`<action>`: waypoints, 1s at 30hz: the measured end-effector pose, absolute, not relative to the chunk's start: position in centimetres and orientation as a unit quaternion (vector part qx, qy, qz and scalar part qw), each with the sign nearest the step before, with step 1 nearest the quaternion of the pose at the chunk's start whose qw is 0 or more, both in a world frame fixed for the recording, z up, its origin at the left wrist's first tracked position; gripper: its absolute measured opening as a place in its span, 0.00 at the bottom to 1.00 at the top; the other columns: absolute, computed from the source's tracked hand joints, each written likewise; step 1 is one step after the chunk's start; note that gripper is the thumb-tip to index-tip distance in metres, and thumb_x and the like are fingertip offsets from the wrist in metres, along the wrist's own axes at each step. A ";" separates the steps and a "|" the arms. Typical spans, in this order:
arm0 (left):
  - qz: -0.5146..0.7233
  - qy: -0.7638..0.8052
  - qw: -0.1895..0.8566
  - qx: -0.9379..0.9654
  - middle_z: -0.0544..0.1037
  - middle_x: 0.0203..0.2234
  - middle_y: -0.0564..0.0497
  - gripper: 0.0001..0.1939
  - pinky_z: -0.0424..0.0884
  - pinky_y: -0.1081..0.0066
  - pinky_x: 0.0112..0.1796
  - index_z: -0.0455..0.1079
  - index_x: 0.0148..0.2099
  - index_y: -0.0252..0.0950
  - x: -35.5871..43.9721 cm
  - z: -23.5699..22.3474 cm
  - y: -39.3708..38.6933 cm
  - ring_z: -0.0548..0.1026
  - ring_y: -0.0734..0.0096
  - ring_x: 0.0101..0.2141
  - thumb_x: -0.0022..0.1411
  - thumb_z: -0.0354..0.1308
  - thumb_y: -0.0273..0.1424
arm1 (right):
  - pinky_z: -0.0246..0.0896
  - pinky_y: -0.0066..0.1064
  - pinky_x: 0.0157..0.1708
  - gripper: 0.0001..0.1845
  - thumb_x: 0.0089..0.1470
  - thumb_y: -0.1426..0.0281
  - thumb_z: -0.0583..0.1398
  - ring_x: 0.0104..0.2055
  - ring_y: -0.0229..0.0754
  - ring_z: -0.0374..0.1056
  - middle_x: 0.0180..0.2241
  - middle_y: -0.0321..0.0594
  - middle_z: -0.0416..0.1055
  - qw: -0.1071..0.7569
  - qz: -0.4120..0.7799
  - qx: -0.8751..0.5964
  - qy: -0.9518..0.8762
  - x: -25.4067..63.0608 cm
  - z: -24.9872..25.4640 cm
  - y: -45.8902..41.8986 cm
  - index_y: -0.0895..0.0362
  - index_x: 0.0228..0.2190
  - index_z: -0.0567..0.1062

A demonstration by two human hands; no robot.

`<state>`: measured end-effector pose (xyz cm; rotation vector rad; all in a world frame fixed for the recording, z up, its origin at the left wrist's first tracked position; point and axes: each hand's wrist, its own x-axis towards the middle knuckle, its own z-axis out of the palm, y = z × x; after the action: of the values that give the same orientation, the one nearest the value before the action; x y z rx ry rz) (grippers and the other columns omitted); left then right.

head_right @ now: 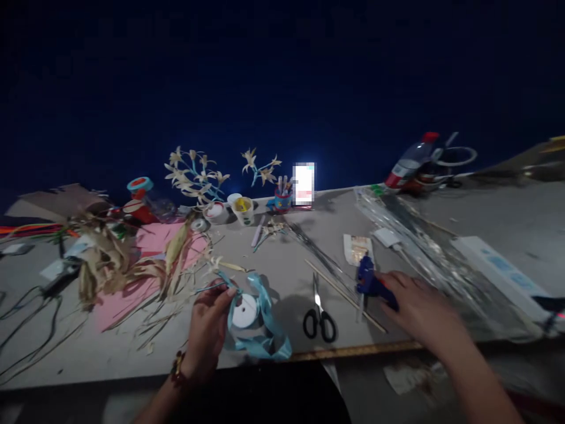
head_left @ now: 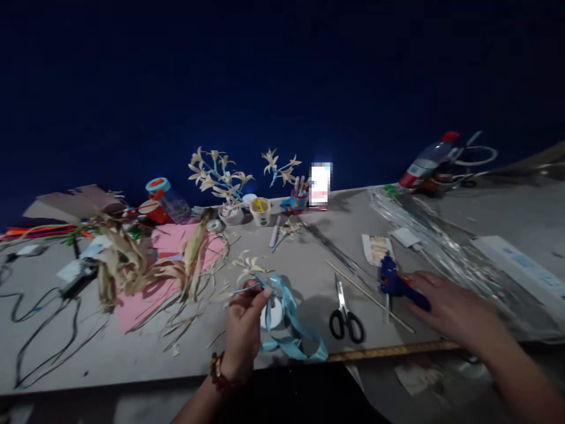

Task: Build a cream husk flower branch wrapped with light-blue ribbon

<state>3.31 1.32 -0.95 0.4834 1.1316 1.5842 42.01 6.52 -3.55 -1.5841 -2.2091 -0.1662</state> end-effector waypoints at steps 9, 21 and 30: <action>0.663 0.478 0.527 0.233 0.73 0.24 0.56 0.13 0.68 0.75 0.31 0.73 0.32 0.34 4.0 -1.5 1.5 0.71 0.75 0.26 0.50 0.72 0.34 | 0.71 0.43 0.43 0.19 0.58 0.58 0.63 0.44 0.51 0.73 0.42 0.49 0.77 0.414 0.099 -0.325 -0.844 21.5 0.3 0.3 0.58 0.45 0.70; 0.698 0.485 0.471 0.235 0.75 0.25 0.54 0.09 0.69 0.74 0.35 0.76 0.29 0.33 3.7 -1.2 1.5 0.71 0.73 0.29 0.51 0.71 0.32 | 0.62 0.38 0.42 0.12 0.58 0.79 0.57 0.37 0.45 0.67 0.35 0.44 0.77 0.436 -0.024 -0.262 -0.860 17.8 1.0 3.5 0.58 0.41 0.77; 0.700 0.478 0.479 0.227 0.70 0.24 0.56 0.11 0.67 0.76 0.34 0.73 0.26 0.34 3.7 -0.8 1.3 0.67 0.75 0.28 0.50 0.72 0.33 | 0.62 0.37 0.40 0.10 0.60 0.78 0.57 0.36 0.43 0.67 0.33 0.42 0.77 0.480 -0.033 -0.246 -0.842 16.9 0.8 3.5 0.57 0.36 0.79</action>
<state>3.72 1.29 -0.79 0.5537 1.1676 1.7094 16.86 3.48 0.85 -0.6004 -2.0533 -0.0807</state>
